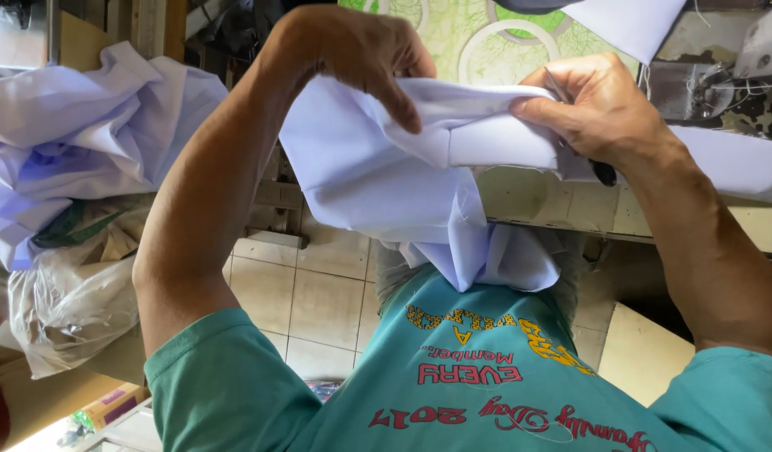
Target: Trimming excess or loose threads from white fabric garment components using scissors at a workstation.
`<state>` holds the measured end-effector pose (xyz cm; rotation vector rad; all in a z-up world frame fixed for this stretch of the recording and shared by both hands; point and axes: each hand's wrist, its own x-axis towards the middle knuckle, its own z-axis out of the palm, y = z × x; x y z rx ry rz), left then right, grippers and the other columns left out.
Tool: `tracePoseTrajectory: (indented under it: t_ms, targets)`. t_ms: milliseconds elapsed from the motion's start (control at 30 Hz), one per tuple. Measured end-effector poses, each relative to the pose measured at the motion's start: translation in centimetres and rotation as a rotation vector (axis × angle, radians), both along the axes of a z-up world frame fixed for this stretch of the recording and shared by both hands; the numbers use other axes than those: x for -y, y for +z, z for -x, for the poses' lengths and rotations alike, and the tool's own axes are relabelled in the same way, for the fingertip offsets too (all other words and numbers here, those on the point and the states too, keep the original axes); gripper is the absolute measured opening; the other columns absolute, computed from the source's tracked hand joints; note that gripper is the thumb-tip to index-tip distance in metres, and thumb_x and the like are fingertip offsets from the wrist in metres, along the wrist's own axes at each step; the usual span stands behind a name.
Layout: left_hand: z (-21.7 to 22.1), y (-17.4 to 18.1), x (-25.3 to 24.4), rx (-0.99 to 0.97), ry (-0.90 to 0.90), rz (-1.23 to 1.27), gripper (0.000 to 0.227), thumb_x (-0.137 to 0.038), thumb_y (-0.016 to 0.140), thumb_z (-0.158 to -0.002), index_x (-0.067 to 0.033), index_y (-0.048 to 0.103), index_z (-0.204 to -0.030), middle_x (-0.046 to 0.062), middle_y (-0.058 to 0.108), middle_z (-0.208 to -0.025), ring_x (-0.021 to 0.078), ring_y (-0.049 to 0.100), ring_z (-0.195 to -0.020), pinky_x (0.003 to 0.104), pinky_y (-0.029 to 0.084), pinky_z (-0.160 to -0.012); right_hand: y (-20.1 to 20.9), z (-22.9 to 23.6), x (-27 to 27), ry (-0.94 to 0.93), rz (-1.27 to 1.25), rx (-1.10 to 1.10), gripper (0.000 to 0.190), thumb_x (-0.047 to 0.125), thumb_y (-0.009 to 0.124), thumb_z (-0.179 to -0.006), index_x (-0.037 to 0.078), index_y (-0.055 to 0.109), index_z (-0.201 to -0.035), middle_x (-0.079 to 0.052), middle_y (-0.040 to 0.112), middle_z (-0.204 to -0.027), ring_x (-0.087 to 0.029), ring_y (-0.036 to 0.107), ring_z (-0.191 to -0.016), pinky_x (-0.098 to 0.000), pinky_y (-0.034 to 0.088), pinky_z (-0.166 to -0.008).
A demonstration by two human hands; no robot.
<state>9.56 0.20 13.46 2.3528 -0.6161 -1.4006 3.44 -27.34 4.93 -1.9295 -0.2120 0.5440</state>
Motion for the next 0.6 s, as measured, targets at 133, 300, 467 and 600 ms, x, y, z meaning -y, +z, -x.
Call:
tracePoseTrajectory:
  t_ms: [133,300,467,600]
  targets:
    - [0.3,-2.9,-0.3,-0.115,0.032,0.372,0.031,-0.011,0.078,-0.083,-0.0095,0.074,-0.115,-0.001,0.079,-0.105,0.012,0.075,-0.091,0.026,0.06,-0.079,-1.0,-0.2,0.6,-0.06,-0.018,-0.021,0.012,0.014,0.073,-0.101,0.008,0.072,-0.091,0.001,0.066,-0.079,-0.007,0.057,-0.068,-0.0217,0.043,-0.052]
    - [1.1,-4.5,-0.6,-0.258,0.157,0.648,0.033,-0.011,0.063,-0.088,-0.0034,0.064,-0.12,0.003,0.069,-0.1,0.0137,0.068,-0.085,0.022,0.055,-0.07,-1.6,-0.4,0.8,-0.07,-0.106,-0.137,0.021,0.016,0.071,-0.103,0.009,0.065,-0.084,0.0,0.063,-0.072,-0.008,0.054,-0.058,-0.0222,0.04,-0.044]
    - [3.0,-2.2,0.9,-0.327,0.218,0.492,0.042,-0.024,0.065,-0.077,-0.0049,0.063,-0.114,0.004,0.07,-0.096,0.017,0.07,-0.08,0.027,0.058,-0.062,-1.5,-0.7,1.3,-0.074,-0.098,-0.176,0.019,0.018,0.071,-0.102,0.011,0.065,-0.086,0.001,0.058,-0.066,-0.006,0.045,-0.051,-0.022,0.031,-0.039]
    - [3.3,-3.8,0.6,-0.267,0.19,0.585,0.05,-0.021,0.092,-0.066,-0.0124,0.062,-0.104,-0.002,0.069,-0.1,0.0128,0.069,-0.088,0.026,0.057,-0.07,-0.8,-0.7,1.0,-0.053,-0.069,-0.201,0.022,0.021,0.071,-0.102,0.012,0.064,-0.083,0.003,0.052,-0.059,-0.005,0.037,-0.045,-0.0223,0.023,-0.038]
